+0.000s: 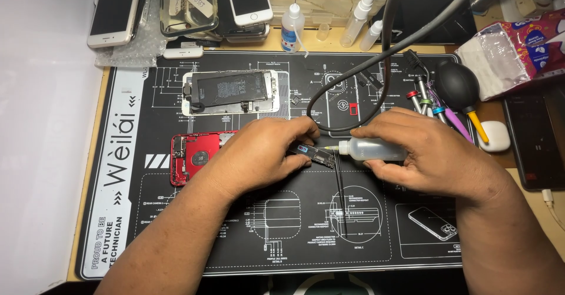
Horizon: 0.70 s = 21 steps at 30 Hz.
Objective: The person uses tweezers to carefully remove a small component from the back of a red smartphone. They then apply a small amount of liquid from a bottle onto the component and use the tweezers to clean or adjust it on the work mat.
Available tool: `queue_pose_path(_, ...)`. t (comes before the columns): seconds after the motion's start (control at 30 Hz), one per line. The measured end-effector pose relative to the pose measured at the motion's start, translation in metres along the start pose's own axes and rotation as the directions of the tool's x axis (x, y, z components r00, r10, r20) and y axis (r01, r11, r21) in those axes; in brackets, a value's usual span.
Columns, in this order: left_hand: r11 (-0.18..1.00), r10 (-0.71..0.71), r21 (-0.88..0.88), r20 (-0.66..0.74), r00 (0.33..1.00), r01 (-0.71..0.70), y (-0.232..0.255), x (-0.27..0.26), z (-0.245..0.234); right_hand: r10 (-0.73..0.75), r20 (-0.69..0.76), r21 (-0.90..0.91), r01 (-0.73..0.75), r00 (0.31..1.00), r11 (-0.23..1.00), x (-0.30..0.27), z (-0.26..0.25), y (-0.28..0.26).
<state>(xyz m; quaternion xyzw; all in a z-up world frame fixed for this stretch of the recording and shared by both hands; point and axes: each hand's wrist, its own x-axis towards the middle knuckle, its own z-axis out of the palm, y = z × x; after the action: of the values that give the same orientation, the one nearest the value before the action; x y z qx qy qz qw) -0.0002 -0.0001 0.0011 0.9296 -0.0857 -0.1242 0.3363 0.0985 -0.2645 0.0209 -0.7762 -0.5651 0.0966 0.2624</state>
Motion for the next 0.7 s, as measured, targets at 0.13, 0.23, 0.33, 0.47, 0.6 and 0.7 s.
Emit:
queue_pose_path(0.13, 1.0, 0.021, 0.004, -0.011, 1.0, -0.021, -0.002, 0.001, 0.001, 0.014, 0.017, 0.021, -0.014, 1.0, 1.0, -0.001, 0.0, -0.002)
queue_pose_path(0.23, 1.0, 0.005, 0.01, -0.007, 1.0, -0.005, -0.001, 0.0, 0.001, -0.002, -0.006, -0.009, 0.002, 1.0, 1.0, 0.001, 0.0, -0.002)
queue_pose_path(0.33, 0.999, 0.031, 0.009, -0.015, 0.999, -0.031, -0.002, 0.001, 0.002, 0.017, 0.014, -0.001, -0.017, 1.0, 1.0, 0.0, 0.0, -0.002)
queue_pose_path(0.47, 0.999, 0.053, 0.0, -0.028, 0.998, -0.053, -0.004, 0.001, 0.003, 0.013, 0.007, 0.0, -0.013, 1.0, 1.0, 0.0, 0.0, -0.001)
queue_pose_path(0.6, 1.0, 0.027, 0.011, -0.017, 0.999, -0.027, -0.002, 0.0, 0.002, 0.033, 0.009, 0.016, -0.033, 0.999, 0.999, -0.002, -0.004, -0.001)
queue_pose_path(0.7, 1.0, 0.005, 0.029, 0.0, 1.0, -0.005, 0.003, -0.003, -0.001, 0.17, -0.007, 0.031, -0.17, 0.985, 0.985, -0.01, -0.012, -0.001)
